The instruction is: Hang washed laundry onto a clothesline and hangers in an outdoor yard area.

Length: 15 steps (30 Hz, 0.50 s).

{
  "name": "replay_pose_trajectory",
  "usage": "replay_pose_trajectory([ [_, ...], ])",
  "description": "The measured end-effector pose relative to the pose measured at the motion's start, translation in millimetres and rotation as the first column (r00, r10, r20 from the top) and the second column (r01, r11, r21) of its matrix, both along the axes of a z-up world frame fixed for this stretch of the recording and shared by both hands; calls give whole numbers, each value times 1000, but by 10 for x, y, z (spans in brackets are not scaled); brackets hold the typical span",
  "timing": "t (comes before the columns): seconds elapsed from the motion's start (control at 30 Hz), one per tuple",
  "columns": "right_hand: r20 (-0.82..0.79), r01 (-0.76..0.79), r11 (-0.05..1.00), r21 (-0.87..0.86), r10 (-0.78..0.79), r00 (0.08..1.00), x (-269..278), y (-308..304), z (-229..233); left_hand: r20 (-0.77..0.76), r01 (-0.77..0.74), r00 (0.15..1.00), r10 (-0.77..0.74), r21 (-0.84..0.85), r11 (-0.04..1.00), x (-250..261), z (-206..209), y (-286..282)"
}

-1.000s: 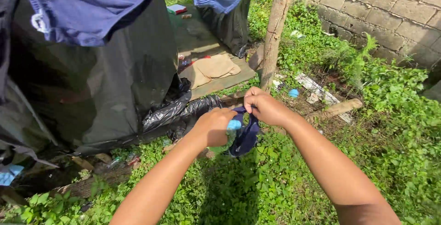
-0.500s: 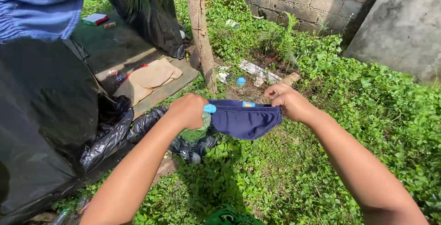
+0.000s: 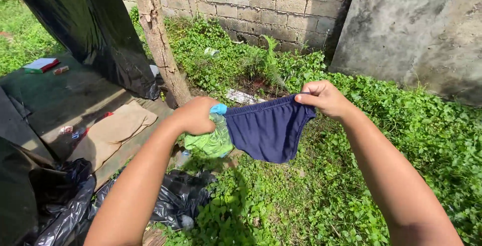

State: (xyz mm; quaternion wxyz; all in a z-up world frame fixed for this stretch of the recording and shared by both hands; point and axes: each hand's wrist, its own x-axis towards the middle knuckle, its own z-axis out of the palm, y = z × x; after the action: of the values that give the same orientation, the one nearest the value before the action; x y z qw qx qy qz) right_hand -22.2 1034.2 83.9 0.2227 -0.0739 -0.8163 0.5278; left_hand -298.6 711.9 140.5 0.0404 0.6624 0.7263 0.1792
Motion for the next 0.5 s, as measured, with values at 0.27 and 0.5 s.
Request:
replay_pose_trajectory([
  [0.27, 98, -273, 948, 165, 259, 961, -563, 278, 686, -46, -35, 998, 32, -49, 998, -524, 298, 525],
  [0.5, -45, -127, 821, 557, 183, 982, -983, 802, 725, -61, -209, 972, 225, 200, 957, -700, 463, 667],
])
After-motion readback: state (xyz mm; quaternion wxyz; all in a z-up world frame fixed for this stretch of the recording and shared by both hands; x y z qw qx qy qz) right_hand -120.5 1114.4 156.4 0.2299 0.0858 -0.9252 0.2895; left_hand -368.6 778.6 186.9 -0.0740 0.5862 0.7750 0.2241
